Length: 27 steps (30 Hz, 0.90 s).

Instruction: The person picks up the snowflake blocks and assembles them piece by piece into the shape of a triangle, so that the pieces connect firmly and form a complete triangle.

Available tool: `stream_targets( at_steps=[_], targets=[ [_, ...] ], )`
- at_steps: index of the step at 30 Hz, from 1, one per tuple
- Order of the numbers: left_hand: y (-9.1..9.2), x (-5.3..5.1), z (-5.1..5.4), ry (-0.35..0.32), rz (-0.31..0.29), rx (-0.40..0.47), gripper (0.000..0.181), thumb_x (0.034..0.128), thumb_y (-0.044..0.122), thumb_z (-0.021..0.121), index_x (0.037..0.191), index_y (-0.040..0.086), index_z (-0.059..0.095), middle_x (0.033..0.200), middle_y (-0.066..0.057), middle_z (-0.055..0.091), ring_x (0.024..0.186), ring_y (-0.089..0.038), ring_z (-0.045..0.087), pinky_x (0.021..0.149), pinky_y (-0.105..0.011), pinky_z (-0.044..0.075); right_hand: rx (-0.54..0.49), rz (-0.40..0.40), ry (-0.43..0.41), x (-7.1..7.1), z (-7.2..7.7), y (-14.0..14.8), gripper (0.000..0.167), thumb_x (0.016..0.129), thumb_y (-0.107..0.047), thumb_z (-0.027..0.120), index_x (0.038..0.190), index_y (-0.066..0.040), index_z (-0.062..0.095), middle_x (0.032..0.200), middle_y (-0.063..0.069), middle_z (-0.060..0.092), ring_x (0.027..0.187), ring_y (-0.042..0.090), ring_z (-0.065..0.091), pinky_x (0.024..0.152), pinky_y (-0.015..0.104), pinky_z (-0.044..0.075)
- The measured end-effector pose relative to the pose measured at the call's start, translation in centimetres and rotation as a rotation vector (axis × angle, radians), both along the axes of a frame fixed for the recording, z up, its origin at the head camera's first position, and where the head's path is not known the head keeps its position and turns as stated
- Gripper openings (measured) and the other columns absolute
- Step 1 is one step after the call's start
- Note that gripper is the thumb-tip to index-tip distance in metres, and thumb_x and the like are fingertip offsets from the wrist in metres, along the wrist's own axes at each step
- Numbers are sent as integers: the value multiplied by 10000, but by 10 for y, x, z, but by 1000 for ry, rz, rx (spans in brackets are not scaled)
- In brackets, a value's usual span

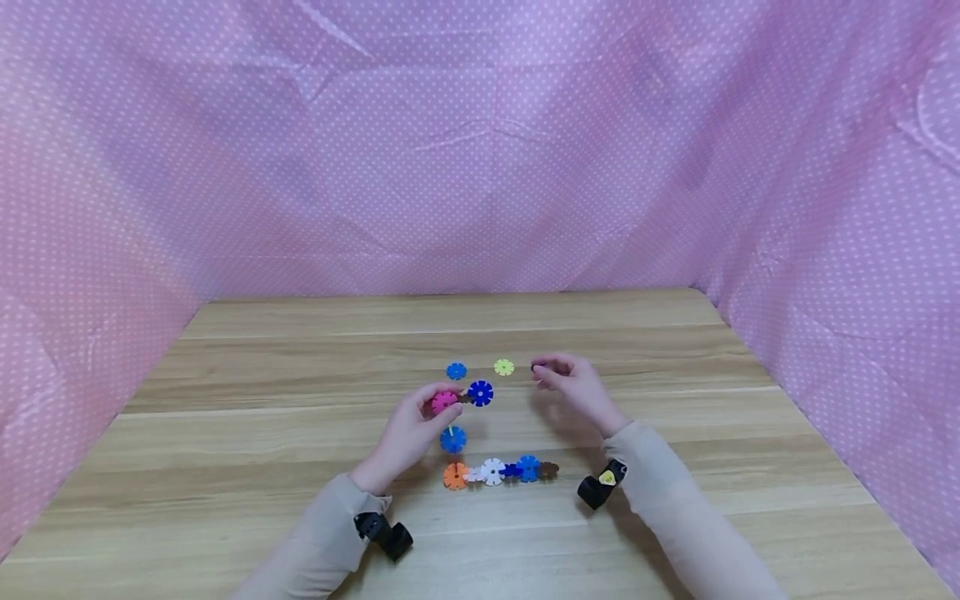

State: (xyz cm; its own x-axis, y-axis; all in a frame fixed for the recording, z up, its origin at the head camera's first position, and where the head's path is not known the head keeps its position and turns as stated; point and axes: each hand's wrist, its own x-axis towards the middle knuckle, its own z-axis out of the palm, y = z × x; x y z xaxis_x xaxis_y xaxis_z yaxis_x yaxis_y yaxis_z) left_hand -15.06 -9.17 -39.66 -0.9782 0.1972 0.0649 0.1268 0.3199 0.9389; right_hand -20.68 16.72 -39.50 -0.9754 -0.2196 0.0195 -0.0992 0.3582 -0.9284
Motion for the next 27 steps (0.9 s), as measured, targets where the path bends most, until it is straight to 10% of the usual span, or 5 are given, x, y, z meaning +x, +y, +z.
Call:
stream_targets(
  at_steps=[12, 27],
  targets=[
    [-1, 1, -2, -21, 19, 10, 391, 892, 111, 649, 1270, 63, 562, 1113, -84, 629, 943, -169, 611, 801, -259, 543, -44, -128, -120, -16, -9, 16, 308, 930, -107, 571, 1199, 43, 571, 1093, 213, 593, 991, 300, 577, 921, 390, 482],
    [-1, 0, -5, -24, 29, -1, 357, 904, 138, 640, 1251, 76, 581, 1085, -66, 630, 878, -162, 578, 752, -215, 507, 350, -55, 10, -46, -22, 26, 440, 896, -183, 648, 1275, 8, 538, 1223, 223, 581, 1128, 356, 553, 983, 476, 437]
  ],
)
